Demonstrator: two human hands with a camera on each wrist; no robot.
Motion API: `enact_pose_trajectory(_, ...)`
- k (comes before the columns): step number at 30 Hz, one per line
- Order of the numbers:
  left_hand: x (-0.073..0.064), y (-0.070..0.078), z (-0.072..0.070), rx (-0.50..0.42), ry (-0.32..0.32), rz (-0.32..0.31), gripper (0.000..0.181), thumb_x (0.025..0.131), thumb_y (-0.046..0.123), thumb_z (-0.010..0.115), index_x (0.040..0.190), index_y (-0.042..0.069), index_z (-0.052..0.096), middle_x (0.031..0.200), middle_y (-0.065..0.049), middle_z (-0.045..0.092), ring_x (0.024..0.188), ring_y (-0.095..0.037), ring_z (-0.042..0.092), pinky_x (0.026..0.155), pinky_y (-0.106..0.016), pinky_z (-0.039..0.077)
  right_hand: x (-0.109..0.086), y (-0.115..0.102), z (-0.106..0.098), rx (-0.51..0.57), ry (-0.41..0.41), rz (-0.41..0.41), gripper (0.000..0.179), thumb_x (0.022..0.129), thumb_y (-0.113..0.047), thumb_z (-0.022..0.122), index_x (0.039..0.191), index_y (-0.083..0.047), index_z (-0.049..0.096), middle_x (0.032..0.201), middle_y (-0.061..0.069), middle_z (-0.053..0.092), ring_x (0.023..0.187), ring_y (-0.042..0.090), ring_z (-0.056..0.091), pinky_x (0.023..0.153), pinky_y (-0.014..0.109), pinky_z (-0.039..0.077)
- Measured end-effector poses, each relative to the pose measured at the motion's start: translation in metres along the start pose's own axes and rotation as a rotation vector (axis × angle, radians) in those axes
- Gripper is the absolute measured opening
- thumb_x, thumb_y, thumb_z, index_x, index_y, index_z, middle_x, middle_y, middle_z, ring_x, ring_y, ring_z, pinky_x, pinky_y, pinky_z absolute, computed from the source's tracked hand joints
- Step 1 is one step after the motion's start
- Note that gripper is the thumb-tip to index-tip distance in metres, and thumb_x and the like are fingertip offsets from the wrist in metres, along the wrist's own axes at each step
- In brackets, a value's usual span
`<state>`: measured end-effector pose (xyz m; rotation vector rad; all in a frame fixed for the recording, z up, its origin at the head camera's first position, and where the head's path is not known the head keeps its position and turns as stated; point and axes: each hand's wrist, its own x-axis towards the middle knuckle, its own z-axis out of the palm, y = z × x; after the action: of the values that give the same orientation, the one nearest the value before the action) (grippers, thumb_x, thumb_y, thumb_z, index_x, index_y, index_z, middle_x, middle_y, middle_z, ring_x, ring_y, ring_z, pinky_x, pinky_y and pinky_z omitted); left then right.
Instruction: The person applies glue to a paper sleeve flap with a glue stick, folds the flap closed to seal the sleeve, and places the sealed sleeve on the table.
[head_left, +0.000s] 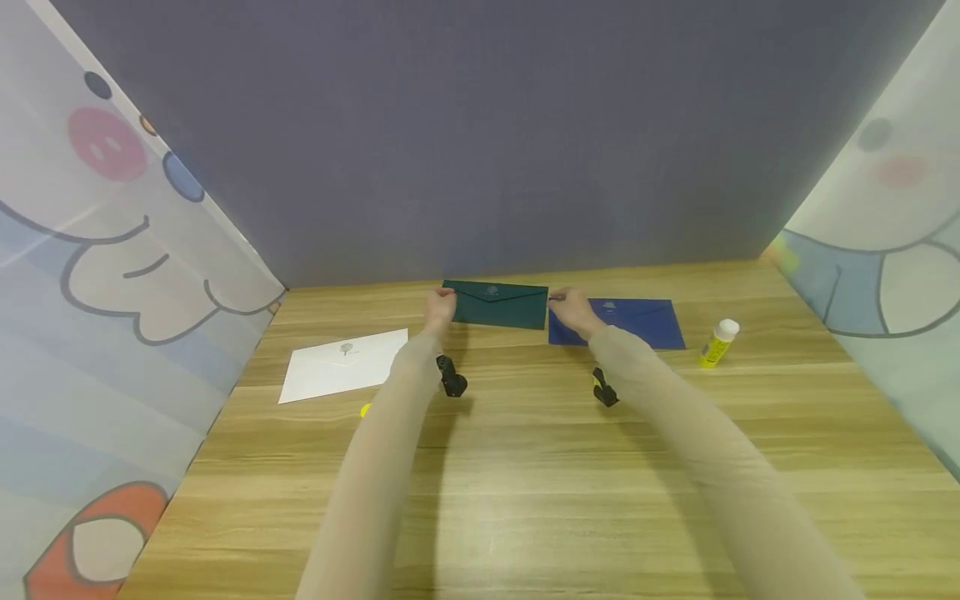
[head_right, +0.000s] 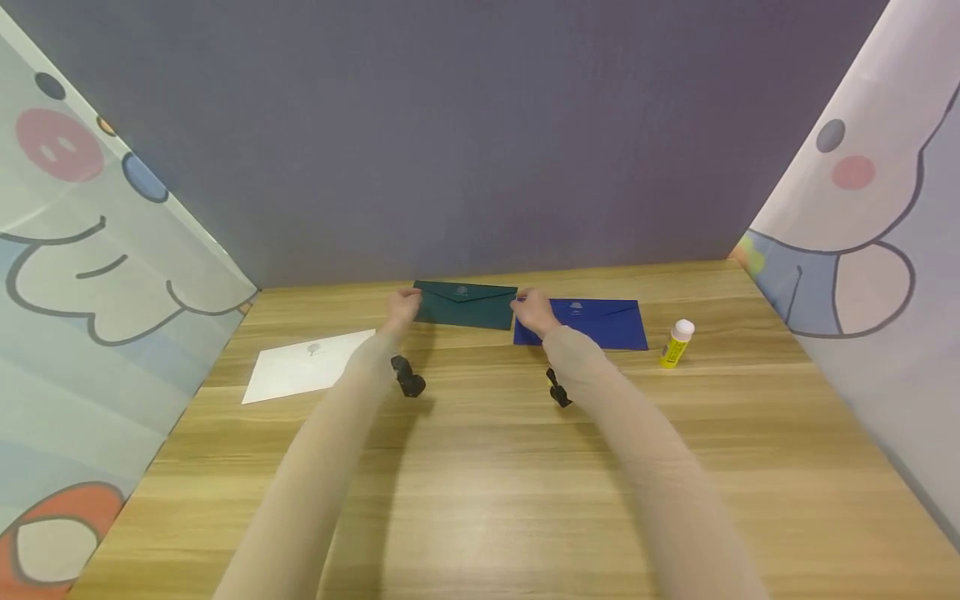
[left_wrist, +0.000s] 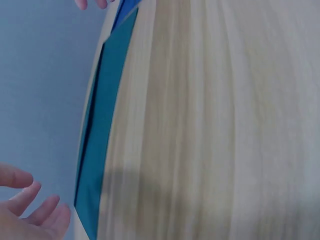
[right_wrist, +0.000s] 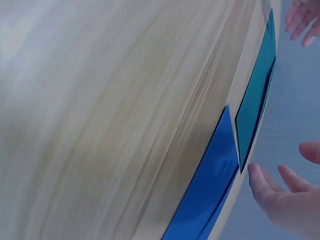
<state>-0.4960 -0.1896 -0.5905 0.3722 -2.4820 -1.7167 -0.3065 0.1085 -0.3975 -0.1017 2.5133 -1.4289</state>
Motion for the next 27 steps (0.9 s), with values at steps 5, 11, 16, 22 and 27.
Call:
enact_pose_trajectory(5, 0.073, -0.077, 0.007, 0.041, 0.048, -0.036, 0.031, 0.083, 0.018, 0.045, 0.112, 0.019, 0.058, 0.12, -0.003, 0.052, 0.11, -0.023, 0.047, 0.082, -0.043, 0.044, 0.002, -0.005, 0.012, 0.129, -0.013, 0.066, 0.049, 0.094, -0.014, 0.038, 0.136, 0.006, 0.023, 0.141, 0.021, 0.024, 0.127, 0.034, 0.026, 0.103, 0.044, 0.026)
enact_pose_trajectory(11, 0.082, -0.093, 0.003, 0.117, -0.044, -0.086, 0.047, 0.086, 0.025, 0.043, 0.132, 0.014, 0.04, 0.134, -0.006, 0.04, 0.121, -0.025, 0.037, 0.089, -0.046, 0.04, 0.003, -0.008, 0.018, 0.16, -0.024, 0.13, 0.054, 0.094, -0.018, 0.039, 0.138, 0.006, 0.017, 0.143, 0.022, 0.016, 0.13, 0.036, 0.017, 0.105, 0.045, 0.019)
enact_pose_trajectory(16, 0.038, -0.054, -0.008, 0.178, -0.095, -0.101, 0.054, 0.085, 0.029, 0.043, 0.135, 0.01, 0.035, 0.136, -0.009, 0.036, 0.119, -0.025, 0.038, 0.088, -0.044, 0.04, 0.005, -0.01, 0.022, 0.202, -0.028, 0.164, 0.055, 0.094, -0.02, 0.04, 0.139, 0.003, 0.018, 0.144, 0.02, 0.015, 0.131, 0.034, 0.017, 0.105, 0.046, 0.02)
enact_pose_trajectory(22, -0.027, 0.004, -0.025, 0.188, -0.104, -0.118, 0.053, 0.087, 0.027, 0.04, 0.135, 0.005, 0.032, 0.136, -0.015, 0.034, 0.122, -0.031, 0.035, 0.09, -0.046, 0.039, 0.007, -0.009, 0.027, 0.29, -0.047, 0.172, 0.055, 0.094, -0.021, 0.041, 0.139, 0.0, 0.019, 0.145, 0.017, 0.015, 0.127, 0.033, 0.025, 0.103, 0.045, 0.024)
enact_pose_trajectory(27, -0.08, 0.054, -0.044, 0.158, -0.111, -0.132, 0.053, 0.09, 0.025, 0.042, 0.136, 0.001, 0.03, 0.138, -0.017, 0.031, 0.123, -0.033, 0.033, 0.091, -0.044, 0.039, 0.01, -0.008, 0.029, 0.501, -0.044, 0.199, 0.053, 0.094, -0.018, 0.04, 0.14, -0.001, 0.019, 0.147, 0.013, 0.01, 0.131, 0.029, 0.017, 0.105, 0.038, 0.022)
